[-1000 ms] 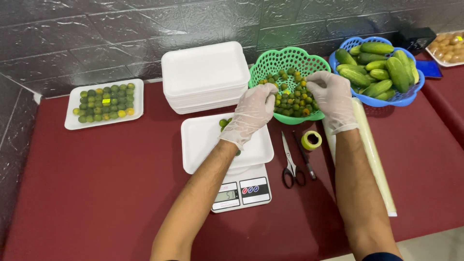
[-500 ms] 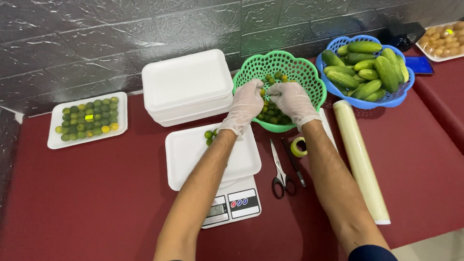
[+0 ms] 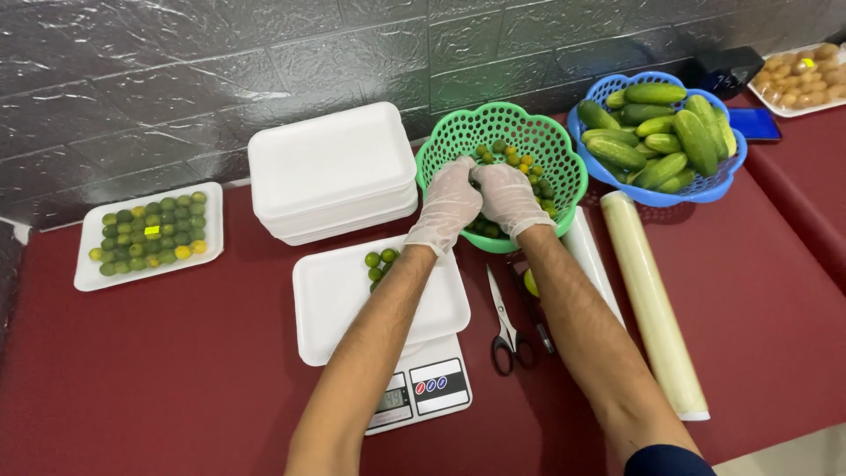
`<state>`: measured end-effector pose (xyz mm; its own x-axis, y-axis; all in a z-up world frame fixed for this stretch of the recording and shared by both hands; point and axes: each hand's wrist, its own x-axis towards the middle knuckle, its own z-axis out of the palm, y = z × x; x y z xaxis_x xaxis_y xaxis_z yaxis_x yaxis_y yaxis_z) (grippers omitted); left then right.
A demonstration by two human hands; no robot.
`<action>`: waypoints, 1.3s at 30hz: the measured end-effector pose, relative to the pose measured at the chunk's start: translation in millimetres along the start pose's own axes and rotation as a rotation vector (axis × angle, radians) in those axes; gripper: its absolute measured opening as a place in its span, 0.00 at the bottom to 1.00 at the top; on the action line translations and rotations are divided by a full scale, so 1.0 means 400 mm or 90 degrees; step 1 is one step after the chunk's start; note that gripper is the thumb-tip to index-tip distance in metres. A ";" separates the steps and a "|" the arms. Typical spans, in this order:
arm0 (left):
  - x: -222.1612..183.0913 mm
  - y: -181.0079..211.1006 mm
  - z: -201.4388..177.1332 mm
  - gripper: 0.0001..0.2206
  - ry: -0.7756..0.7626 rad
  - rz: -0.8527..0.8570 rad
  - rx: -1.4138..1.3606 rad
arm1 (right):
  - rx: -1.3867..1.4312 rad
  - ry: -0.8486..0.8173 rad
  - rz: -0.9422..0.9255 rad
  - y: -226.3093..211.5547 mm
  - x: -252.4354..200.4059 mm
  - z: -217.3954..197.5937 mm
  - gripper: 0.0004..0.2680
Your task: Arranging small green fruits in a grid pattern on a tray for weighing.
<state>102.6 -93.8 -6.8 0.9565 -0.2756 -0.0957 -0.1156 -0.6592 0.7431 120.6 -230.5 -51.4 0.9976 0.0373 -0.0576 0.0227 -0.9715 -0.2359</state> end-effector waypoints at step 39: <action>-0.331 -0.135 -0.117 0.12 0.176 0.079 -0.117 | 0.622 0.124 -0.106 -0.271 -0.438 -0.127 0.15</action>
<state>-5.2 11.0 -3.2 0.9775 -0.1287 0.1670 -0.2090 -0.4891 0.8468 -53.3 -143.6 33.5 0.9818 0.0317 0.1872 0.1868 -0.3363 -0.9230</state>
